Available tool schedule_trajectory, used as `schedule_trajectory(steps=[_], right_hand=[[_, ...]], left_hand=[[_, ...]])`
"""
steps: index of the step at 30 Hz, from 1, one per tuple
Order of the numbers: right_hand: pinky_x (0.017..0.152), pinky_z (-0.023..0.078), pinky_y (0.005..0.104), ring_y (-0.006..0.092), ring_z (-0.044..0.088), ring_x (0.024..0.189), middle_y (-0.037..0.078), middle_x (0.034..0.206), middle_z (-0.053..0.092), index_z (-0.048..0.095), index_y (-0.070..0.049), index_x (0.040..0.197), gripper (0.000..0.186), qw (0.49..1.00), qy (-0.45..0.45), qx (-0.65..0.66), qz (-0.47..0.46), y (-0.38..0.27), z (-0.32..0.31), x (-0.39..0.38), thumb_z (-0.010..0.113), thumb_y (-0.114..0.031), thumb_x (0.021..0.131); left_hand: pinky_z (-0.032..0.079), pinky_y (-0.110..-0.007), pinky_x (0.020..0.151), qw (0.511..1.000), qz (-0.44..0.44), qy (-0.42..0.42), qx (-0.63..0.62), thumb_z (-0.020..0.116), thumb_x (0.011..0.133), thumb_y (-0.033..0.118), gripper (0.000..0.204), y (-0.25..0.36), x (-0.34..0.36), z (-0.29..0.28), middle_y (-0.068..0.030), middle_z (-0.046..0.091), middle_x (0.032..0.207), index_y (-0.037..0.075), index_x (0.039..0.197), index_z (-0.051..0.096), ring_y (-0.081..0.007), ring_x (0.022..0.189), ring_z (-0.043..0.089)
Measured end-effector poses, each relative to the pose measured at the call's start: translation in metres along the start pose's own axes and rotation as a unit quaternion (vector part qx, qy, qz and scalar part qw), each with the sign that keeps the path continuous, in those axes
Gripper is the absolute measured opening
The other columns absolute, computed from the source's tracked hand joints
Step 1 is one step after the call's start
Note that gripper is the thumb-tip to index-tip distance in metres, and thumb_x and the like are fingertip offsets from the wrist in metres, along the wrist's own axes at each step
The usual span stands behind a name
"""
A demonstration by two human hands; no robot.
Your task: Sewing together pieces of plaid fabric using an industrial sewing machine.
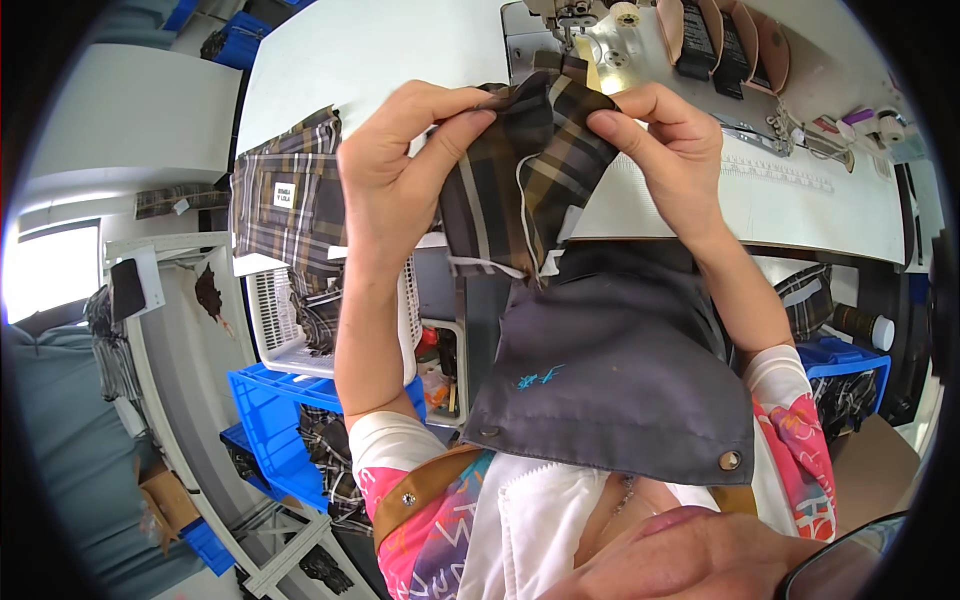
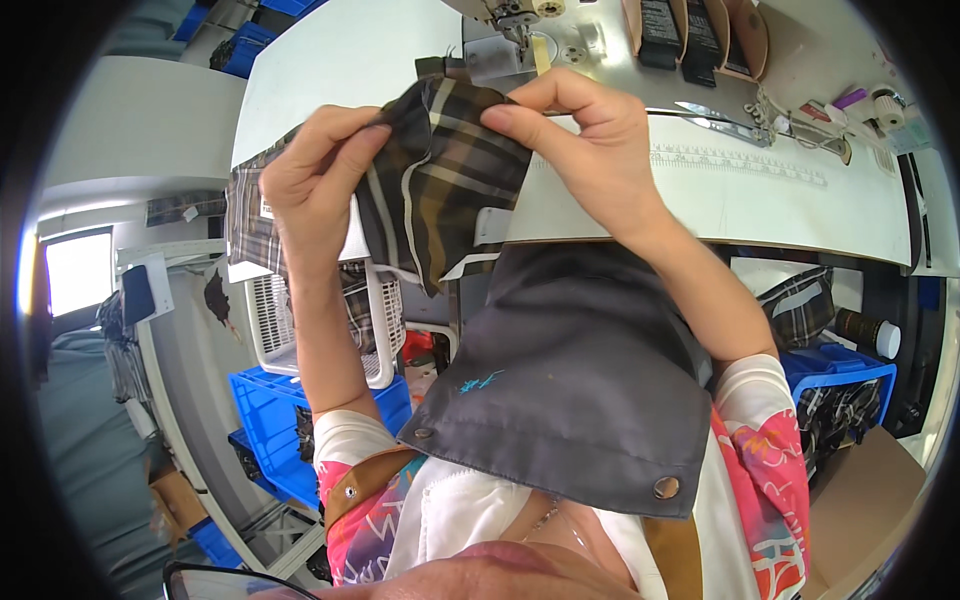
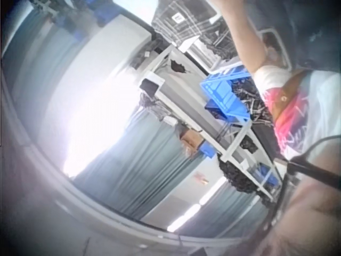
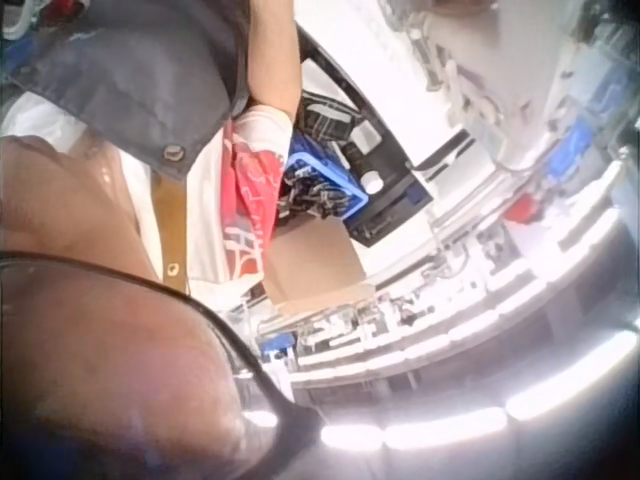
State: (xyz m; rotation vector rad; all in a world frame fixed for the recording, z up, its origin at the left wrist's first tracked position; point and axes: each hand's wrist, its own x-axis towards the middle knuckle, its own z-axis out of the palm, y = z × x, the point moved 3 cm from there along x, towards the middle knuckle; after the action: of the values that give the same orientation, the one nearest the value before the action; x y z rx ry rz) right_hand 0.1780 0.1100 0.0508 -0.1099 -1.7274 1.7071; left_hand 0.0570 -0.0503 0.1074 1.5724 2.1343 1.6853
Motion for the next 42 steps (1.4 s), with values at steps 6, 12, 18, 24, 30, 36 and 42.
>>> schedule_trajectory(steps=[6,12,18,24,30,36,42], right_hand=[[0.066,0.043,0.0185,0.0029,0.054,0.071,-0.001,0.077,0.066,0.068,-0.001,0.087,0.012,0.993,-0.035,-0.021,0.11,-0.003,-0.021,-0.006,0.069,-0.011,0.081],[0.066,0.044,0.0201,0.0043,0.054,0.069,-0.001,0.075,0.065,0.067,0.0,0.082,0.011,0.989,-0.057,-0.079,0.108,-0.014,-0.022,-0.004,0.07,-0.011,0.08],[0.066,0.045,0.0214,0.0061,0.056,0.069,0.001,0.074,0.066,0.067,0.001,0.084,0.012,0.982,-0.098,-0.15,0.063,-0.021,-0.02,-0.003,0.068,-0.01,0.08],[0.067,0.046,0.0216,0.0066,0.06,0.072,0.003,0.076,0.067,0.067,0.002,0.088,0.013,0.977,-0.116,-0.161,0.079,-0.026,-0.024,-0.004,0.066,-0.01,0.082],[0.066,0.046,0.0219,0.0073,0.06,0.072,0.003,0.075,0.067,0.065,0.002,0.086,0.012,0.971,-0.144,-0.155,0.11,-0.03,-0.024,-0.002,0.065,-0.01,0.083],[0.071,0.043,0.0209,0.0066,0.055,0.073,-0.001,0.077,0.063,0.063,0.0,0.086,0.009,0.958,-0.193,-0.212,0.033,-0.03,-0.029,0.003,0.065,-0.009,0.082],[0.061,0.041,0.0195,0.0031,0.051,0.065,-0.002,0.069,0.06,0.064,0.0,0.084,0.014,0.962,-0.185,-0.139,0.147,-0.022,-0.037,0.005,0.065,-0.014,0.084]], left_hand=[[0.04,-0.017,0.061,0.978,-0.144,0.021,-0.15,0.067,0.081,0.0,0.011,-0.022,-0.023,0.024,0.0009,0.06,0.078,-0.003,0.091,0.067,-0.0038,0.07,0.052],[0.039,-0.016,0.059,0.951,-0.245,-0.003,-0.191,0.068,0.081,0.004,0.014,-0.012,-0.018,0.027,-0.0002,0.062,0.076,-0.005,0.092,0.067,-0.0035,0.067,0.052],[0.042,-0.015,0.06,0.956,-0.228,-0.024,-0.181,0.07,0.079,0.005,0.013,-0.012,-0.016,0.015,-0.0014,0.065,0.073,-0.003,0.089,0.069,-0.004,0.066,0.055],[0.044,-0.017,0.062,0.961,-0.218,-0.024,-0.171,0.07,0.079,0.004,0.011,-0.014,-0.019,0.017,-0.0024,0.067,0.075,-0.003,0.088,0.07,-0.0048,0.068,0.058],[0.044,-0.017,0.061,0.965,-0.205,-0.037,-0.161,0.07,0.078,0.004,0.01,-0.012,-0.019,0.019,-0.0026,0.066,0.074,-0.002,0.086,0.07,-0.0045,0.067,0.057],[0.043,-0.017,0.06,0.961,-0.212,-0.05,-0.173,0.071,0.077,0.004,0.01,-0.017,-0.019,0.021,-0.0029,0.066,0.072,-0.002,0.085,0.07,-0.0044,0.066,0.056],[0.043,-0.016,0.058,0.96,-0.209,-0.047,-0.18,0.071,0.077,0.004,0.008,-0.017,-0.015,0.026,-0.0039,0.067,0.071,-0.002,0.083,0.07,-0.0047,0.065,0.057]])
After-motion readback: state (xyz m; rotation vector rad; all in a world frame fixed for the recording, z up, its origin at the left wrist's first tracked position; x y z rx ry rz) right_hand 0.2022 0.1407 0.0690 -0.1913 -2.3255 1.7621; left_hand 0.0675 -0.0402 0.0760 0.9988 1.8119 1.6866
